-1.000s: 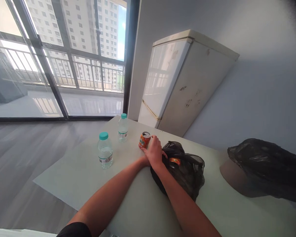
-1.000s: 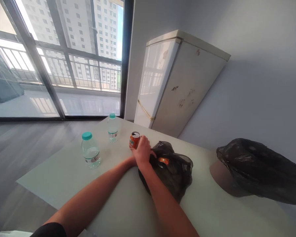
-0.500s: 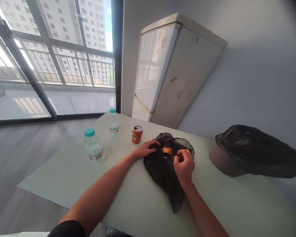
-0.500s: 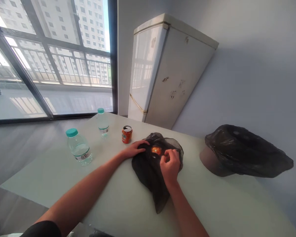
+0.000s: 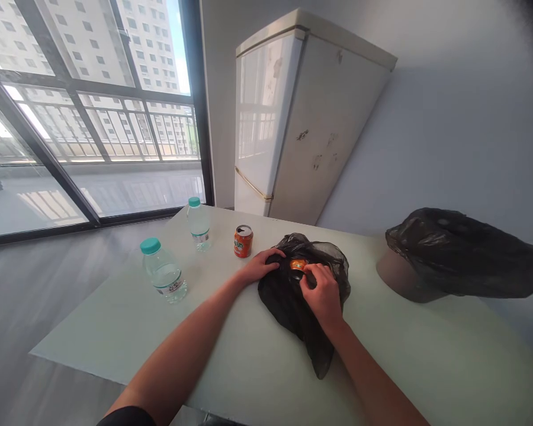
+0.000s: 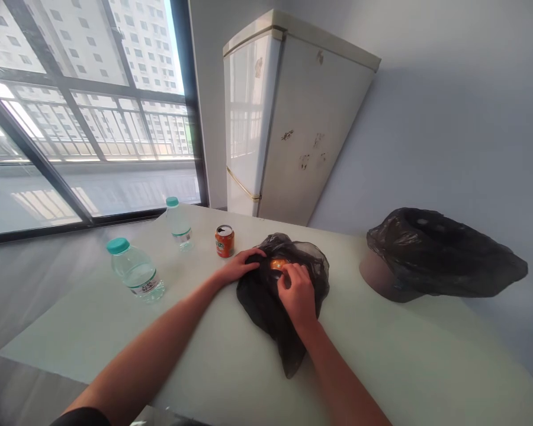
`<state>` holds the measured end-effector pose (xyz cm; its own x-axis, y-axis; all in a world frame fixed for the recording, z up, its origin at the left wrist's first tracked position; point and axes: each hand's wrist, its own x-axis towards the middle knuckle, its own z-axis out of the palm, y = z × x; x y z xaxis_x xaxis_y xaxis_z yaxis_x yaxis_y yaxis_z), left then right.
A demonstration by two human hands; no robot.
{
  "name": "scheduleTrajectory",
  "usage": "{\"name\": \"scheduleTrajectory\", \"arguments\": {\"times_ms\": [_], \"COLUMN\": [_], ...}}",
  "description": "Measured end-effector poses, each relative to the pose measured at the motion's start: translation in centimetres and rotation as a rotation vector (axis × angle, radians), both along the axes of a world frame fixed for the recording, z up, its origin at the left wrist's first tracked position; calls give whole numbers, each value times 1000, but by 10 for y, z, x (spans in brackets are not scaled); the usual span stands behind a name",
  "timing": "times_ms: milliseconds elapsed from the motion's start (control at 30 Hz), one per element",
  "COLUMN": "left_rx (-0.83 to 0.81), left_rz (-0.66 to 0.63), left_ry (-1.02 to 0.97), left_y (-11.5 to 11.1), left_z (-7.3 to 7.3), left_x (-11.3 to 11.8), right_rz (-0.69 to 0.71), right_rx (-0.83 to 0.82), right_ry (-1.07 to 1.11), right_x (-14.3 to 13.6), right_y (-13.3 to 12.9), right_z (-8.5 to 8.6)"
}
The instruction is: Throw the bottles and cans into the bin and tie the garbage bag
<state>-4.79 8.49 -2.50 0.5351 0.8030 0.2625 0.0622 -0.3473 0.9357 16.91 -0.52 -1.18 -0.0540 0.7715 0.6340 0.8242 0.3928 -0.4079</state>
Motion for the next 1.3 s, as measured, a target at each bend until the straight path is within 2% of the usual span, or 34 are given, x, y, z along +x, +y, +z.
{"name": "scheduleTrajectory", "arguments": {"times_ms": [167, 600, 933, 1033, 1133, 1233, 1300], "left_rx": [5, 3, 12, 21, 36, 53, 68], "left_rz": [-2, -15, -10, -23, -29, -24, -23], "left_ry": [2, 30, 54, 57, 56, 68, 87], "left_y": [-1, 1, -1, 0, 1, 2, 1], "left_z": [1, 0, 3, 2, 1, -1, -3], "left_x": [0, 0, -1, -1, -1, 0, -1], "right_rz": [-7, -34, -100, -127, -175, -229, -202], "right_rx": [-25, 36, 73, 90, 47, -68, -156], "right_ry": [-34, -14, -38, -33, 45, 222, 406], "right_x": [0, 3, 4, 5, 5, 8, 13], "right_y": [2, 8, 8, 4, -5, -15, -18], "right_z": [-4, -12, -9, -1, 15, 37, 49]}}
